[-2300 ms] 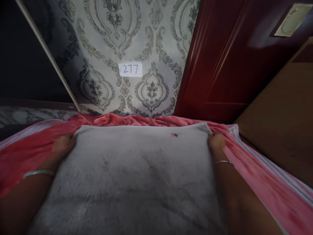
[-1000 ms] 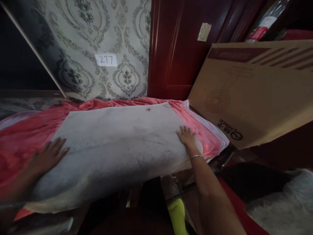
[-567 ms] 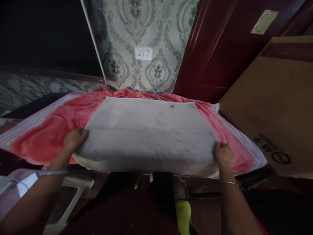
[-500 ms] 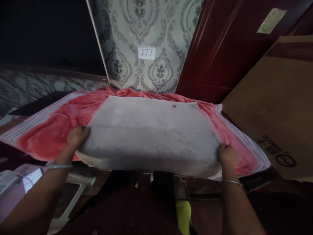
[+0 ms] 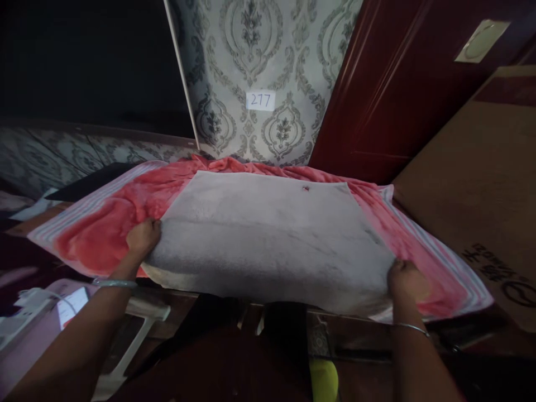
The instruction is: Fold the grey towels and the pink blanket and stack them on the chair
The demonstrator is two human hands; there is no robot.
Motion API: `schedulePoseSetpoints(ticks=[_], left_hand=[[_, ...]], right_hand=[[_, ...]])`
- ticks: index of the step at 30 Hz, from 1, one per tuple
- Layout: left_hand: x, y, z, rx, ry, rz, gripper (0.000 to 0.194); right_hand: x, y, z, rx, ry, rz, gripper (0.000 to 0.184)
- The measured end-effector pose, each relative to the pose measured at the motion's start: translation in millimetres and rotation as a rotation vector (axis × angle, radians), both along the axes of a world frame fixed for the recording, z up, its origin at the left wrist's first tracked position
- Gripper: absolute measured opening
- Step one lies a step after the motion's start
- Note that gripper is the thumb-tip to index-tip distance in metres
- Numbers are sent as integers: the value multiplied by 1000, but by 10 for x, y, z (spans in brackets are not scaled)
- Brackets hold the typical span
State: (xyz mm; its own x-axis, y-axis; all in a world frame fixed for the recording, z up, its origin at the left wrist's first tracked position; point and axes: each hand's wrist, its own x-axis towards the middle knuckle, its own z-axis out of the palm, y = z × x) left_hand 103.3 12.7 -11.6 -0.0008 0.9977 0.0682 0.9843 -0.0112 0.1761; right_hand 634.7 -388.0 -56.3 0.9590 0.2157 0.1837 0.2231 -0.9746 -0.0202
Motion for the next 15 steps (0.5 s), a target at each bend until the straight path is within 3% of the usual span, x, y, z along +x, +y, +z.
schedulePoseSetpoints(ticks=[5, 15], left_hand=[[-47, -66, -5, 27, -53, -30, 56], [-39, -93, 3, 49, -53, -6, 53]], right_hand=[[-26, 21, -40, 159, 59, -63, 62], [4, 45, -60, 228, 121, -78, 70]])
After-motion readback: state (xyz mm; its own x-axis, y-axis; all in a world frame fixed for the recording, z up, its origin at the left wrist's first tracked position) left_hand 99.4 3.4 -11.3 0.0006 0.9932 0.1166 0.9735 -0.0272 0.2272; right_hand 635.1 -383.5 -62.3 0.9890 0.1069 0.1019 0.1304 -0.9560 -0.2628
